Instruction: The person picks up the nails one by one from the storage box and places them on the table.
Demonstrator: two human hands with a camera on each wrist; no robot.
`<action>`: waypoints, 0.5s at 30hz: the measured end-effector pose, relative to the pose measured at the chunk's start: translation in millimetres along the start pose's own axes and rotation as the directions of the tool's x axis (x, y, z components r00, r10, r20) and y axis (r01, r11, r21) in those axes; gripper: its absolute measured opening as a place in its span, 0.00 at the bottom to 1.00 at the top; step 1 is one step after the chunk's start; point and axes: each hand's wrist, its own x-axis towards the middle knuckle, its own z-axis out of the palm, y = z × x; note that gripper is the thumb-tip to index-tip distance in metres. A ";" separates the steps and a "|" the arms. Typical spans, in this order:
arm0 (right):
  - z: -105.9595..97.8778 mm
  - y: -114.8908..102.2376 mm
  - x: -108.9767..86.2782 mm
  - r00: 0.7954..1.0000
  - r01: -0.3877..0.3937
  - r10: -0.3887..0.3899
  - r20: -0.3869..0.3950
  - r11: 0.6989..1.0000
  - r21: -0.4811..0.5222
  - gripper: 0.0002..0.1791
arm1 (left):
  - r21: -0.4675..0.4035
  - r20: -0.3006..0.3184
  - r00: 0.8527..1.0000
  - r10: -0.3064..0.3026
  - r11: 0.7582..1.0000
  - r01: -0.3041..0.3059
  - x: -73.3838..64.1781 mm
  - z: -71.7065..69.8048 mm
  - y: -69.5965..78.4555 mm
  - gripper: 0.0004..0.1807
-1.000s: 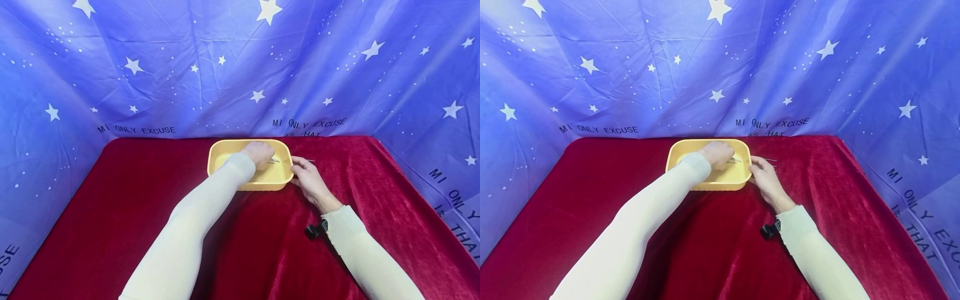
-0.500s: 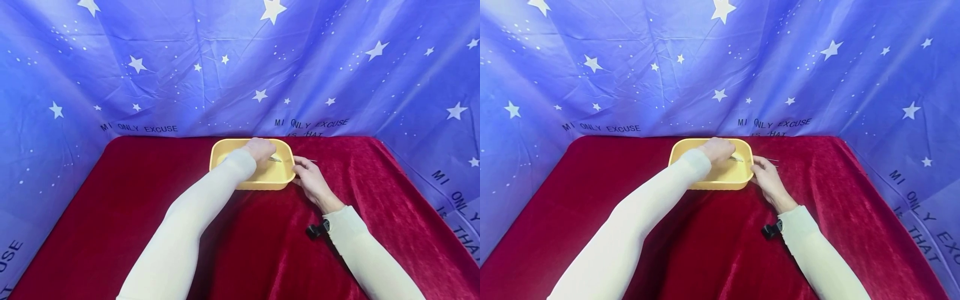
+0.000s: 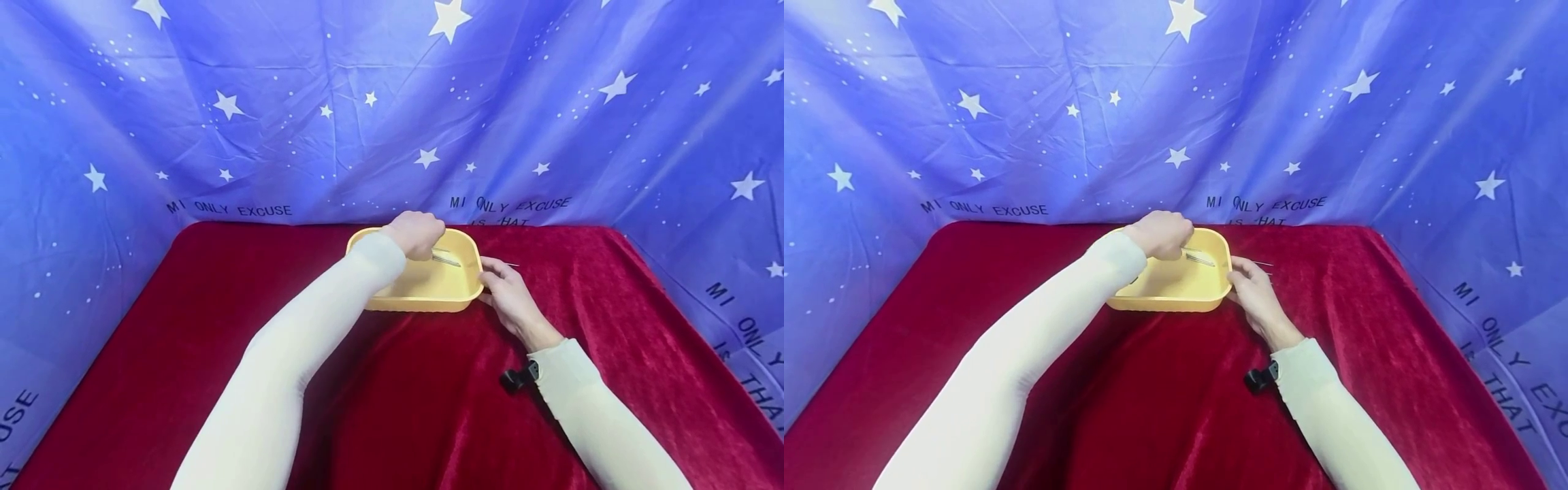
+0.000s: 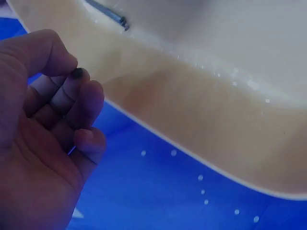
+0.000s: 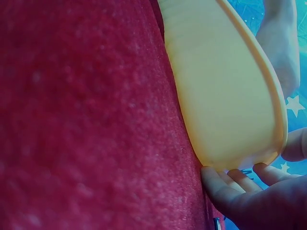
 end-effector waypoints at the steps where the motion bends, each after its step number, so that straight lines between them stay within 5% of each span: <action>1: 0.1 0.1 0.1 1.000 0.002 -0.002 -0.001 1.000 0.003 0.27 | -0.007 -0.003 1.000 -0.001 1.000 0.001 -2.6 -2.2 -1.5 0.03; 15: -0.2 0.0 0.5 1.000 -0.001 0.001 0.002 1.000 0.002 0.27 | -0.060 -0.097 0.995 -0.013 0.998 0.007 -43.3 -23.2 -29.5 0.10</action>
